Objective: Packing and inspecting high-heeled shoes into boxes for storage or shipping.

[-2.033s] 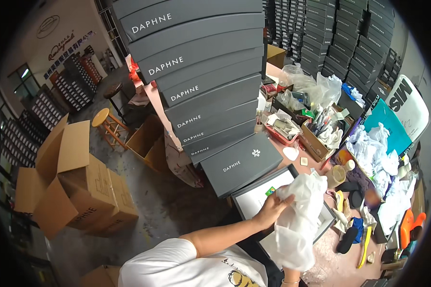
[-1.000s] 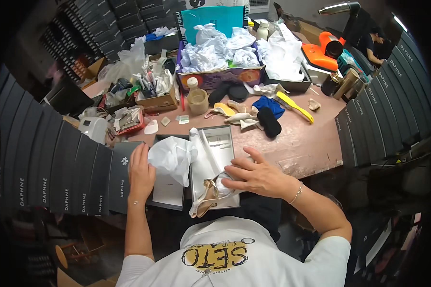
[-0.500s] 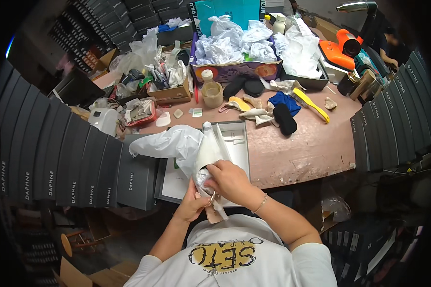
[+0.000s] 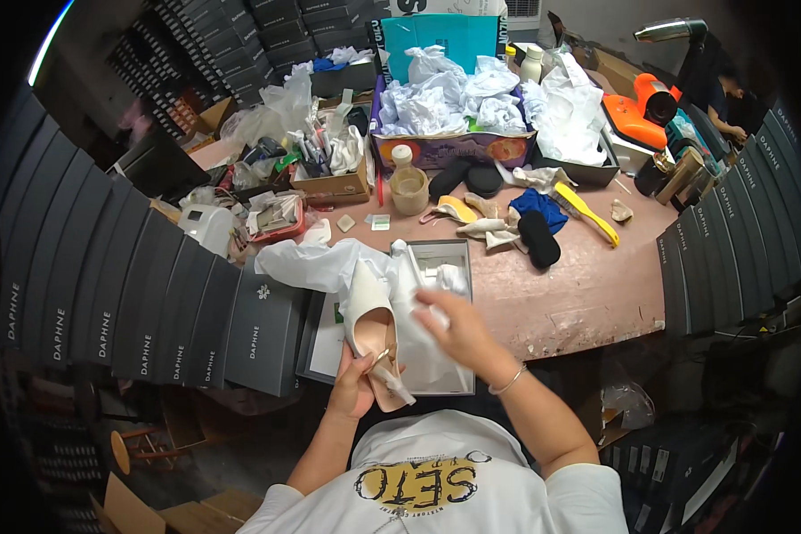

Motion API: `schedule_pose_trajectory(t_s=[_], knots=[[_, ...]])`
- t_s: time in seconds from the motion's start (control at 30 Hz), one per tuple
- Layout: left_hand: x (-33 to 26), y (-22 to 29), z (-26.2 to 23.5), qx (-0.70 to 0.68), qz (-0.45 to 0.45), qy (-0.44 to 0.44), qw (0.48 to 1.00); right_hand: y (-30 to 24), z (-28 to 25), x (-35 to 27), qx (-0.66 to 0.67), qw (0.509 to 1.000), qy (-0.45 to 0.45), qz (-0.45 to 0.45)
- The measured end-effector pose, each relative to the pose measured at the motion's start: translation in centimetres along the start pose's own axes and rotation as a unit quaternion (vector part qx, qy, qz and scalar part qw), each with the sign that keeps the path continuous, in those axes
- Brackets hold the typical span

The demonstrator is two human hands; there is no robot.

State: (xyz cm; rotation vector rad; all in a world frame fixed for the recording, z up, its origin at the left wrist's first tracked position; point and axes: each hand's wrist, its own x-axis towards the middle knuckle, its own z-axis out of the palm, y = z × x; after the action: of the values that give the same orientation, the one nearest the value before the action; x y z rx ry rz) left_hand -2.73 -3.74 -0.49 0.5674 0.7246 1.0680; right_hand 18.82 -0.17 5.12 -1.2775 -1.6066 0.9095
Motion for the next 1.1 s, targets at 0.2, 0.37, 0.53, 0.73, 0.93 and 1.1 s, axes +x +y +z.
schedule_pose_trajectory(t_s=[0.2, 0.37, 0.53, 0.73, 0.93, 1.1], knots=[[-0.6, -3.9, 3.5, -0.002, 0.127, 0.053, 0.991, 3.4, 8.4, 1.4, -0.205, 0.950, -0.207, -0.115], [-0.7, -1.4, 3.9, 0.020, 0.044, 0.014, 0.999, 2.2, 7.9, 3.1, -0.108, 0.976, -0.180, -0.059], [3.7, 4.2, 1.7, 0.098, 0.045, 0.044, 0.993, -1.2, 7.2, 0.0, -0.161, 0.944, -0.258, -0.124], [5.6, 2.4, 0.9, 0.123, 0.032, 0.122, 0.984, 1.0, 8.9, -0.1, -0.060, 0.971, -0.229, -0.025], [5.4, 1.9, 1.1, 0.109, 0.032, 0.082, 0.990, -0.4, 7.1, -0.7, -0.110, 0.959, -0.241, -0.096], [5.8, 3.7, 2.1, 0.098, 0.013, 0.051, 0.994, -0.6, 2.3, -4.3, 0.072, 0.982, -0.173, -0.026]])
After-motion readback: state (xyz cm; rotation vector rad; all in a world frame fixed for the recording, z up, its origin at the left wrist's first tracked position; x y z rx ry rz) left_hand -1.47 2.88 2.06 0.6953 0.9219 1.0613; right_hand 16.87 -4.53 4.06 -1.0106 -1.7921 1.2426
